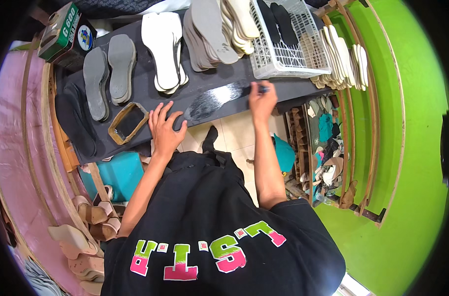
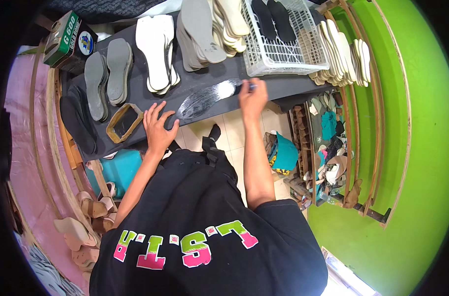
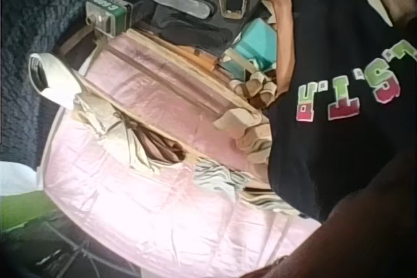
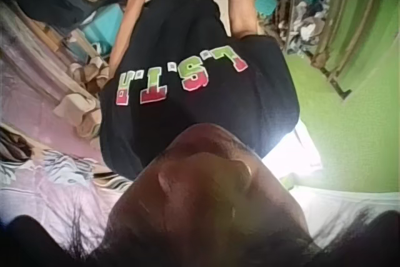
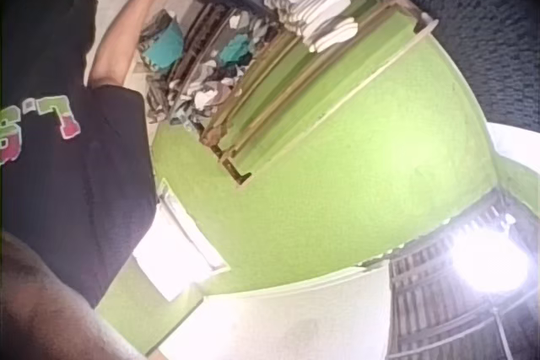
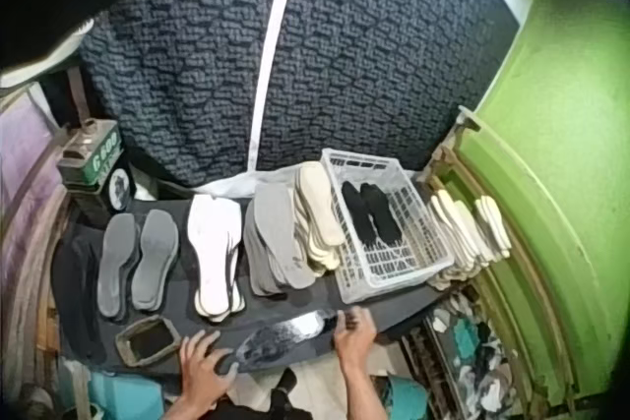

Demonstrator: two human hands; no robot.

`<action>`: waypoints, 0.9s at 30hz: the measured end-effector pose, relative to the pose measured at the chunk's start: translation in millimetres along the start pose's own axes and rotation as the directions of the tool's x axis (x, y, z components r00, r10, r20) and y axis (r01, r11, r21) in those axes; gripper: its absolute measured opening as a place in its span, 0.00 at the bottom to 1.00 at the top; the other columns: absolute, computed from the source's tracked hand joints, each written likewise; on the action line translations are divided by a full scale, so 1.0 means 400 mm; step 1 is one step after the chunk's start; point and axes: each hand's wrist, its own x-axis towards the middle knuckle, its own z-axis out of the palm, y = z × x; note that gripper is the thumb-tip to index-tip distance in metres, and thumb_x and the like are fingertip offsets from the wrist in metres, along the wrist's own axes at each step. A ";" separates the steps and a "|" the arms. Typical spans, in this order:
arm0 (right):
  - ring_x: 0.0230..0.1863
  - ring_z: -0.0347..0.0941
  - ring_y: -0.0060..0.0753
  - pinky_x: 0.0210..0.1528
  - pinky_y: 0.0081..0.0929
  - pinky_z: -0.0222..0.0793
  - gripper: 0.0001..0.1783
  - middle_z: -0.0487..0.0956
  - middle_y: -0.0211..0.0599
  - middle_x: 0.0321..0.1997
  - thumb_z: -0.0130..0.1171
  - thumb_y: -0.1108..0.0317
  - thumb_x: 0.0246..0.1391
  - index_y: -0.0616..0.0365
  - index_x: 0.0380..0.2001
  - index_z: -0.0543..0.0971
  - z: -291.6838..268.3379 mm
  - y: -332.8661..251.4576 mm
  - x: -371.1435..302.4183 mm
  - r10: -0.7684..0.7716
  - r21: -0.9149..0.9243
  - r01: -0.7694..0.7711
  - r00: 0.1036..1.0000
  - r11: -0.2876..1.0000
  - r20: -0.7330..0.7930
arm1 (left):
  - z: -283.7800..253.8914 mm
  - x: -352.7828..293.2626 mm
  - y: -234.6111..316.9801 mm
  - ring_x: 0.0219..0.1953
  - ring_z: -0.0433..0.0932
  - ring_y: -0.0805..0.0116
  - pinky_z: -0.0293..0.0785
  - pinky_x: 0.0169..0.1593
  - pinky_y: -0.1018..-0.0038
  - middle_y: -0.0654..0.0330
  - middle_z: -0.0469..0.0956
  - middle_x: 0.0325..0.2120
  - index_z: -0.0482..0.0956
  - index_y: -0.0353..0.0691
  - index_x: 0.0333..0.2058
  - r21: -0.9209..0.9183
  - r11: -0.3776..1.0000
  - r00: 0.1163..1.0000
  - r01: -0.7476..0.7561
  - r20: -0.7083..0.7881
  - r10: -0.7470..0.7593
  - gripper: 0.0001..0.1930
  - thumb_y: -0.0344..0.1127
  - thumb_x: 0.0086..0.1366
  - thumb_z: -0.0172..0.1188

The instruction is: Applying adhesive to shoe insole components using a brush.

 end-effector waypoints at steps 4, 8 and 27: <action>0.41 0.78 0.52 0.41 0.47 0.77 0.18 0.77 0.41 0.36 0.68 0.80 0.37 0.55 0.36 0.81 -0.013 -0.160 -0.095 -0.318 0.123 0.294 0.868 0.948 0.382 | 0.023 0.002 0.014 0.73 0.66 0.46 0.51 0.78 0.41 0.57 0.77 0.64 0.88 0.47 0.44 0.021 1.000 0.998 0.004 -0.059 -0.003 0.15 0.37 0.56 0.73; 0.36 0.81 0.47 0.39 0.41 0.79 0.07 0.81 0.41 0.34 0.72 0.74 0.52 0.54 0.35 0.84 0.015 -0.219 -0.139 -0.456 0.351 0.324 0.788 0.879 0.414 | 0.024 -0.011 0.007 0.73 0.68 0.47 0.52 0.79 0.41 0.59 0.78 0.65 0.89 0.47 0.41 0.038 0.999 0.996 0.027 -0.083 -0.024 0.14 0.35 0.54 0.74; 0.29 0.82 0.39 0.36 0.34 0.77 0.11 0.85 0.46 0.29 0.74 0.66 0.60 0.63 0.35 0.84 0.072 -0.165 -0.034 -0.040 0.482 -0.357 0.769 0.800 0.638 | 0.006 -0.023 0.017 0.74 0.69 0.48 0.54 0.78 0.44 0.60 0.80 0.66 0.93 0.47 0.39 0.043 0.991 0.988 0.127 -0.098 -0.122 0.12 0.36 0.54 0.77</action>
